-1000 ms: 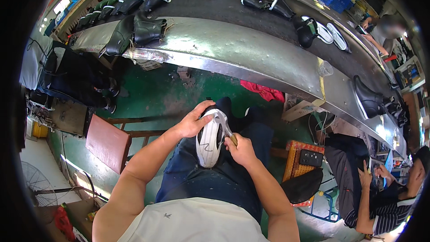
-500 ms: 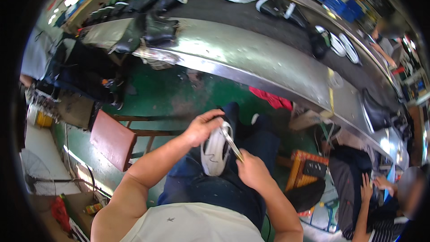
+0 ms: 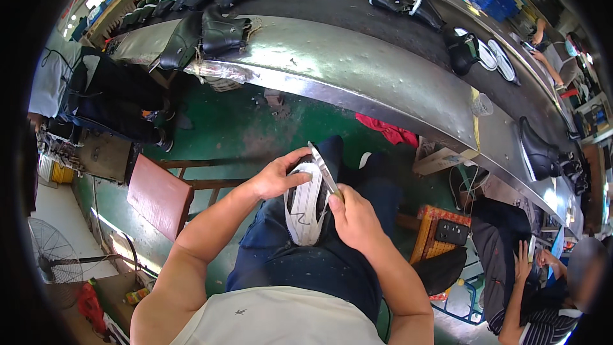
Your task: The recorder is performing lasting and finishing operations on shoes at an assembly line, using pliers and a hammer.
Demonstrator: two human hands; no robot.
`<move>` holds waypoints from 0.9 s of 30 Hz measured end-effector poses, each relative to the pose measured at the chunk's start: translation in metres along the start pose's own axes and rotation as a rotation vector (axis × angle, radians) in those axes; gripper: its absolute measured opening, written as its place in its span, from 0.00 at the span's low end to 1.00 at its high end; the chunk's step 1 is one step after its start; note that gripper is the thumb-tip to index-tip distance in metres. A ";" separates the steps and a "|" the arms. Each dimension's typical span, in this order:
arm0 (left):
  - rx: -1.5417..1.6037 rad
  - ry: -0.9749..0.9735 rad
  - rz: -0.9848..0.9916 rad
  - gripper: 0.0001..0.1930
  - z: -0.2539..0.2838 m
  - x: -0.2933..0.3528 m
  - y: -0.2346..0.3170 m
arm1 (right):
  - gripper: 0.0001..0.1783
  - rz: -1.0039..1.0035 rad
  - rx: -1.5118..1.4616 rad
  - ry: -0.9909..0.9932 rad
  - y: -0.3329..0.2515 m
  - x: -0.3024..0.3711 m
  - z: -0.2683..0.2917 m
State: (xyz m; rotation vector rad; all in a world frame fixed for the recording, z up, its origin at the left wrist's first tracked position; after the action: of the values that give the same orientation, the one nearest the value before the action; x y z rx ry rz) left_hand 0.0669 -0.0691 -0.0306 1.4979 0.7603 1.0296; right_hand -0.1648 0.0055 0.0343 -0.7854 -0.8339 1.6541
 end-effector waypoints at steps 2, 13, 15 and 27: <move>-0.007 -0.026 -0.043 0.32 -0.003 0.004 0.003 | 0.19 -0.092 0.050 -0.084 0.011 0.005 -0.005; -0.024 0.363 0.193 0.25 -0.033 0.091 -0.052 | 0.37 -0.327 -0.030 0.031 0.058 0.022 -0.048; 0.059 0.237 0.248 0.23 -0.028 0.086 -0.048 | 0.41 -0.350 0.029 -0.059 0.049 0.019 -0.055; 0.209 -0.311 0.195 0.37 -0.067 0.028 -0.023 | 0.20 -0.437 -0.469 -0.041 0.095 0.062 -0.016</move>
State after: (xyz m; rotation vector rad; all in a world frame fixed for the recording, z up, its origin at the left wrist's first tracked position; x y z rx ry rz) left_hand 0.0194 -0.0121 -0.0468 1.8889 0.5191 0.8484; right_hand -0.2127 0.0508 -0.0592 -0.8128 -1.3447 1.1018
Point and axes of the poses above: each hand's wrist, its own x-axis away from the middle knuckle, its own z-axis out of the back of the hand, y = z × x, the point moved 1 cm from there along -x, towards the middle knuckle, and after that the axes turned 5 degrees about y, right-handed, at the moved point
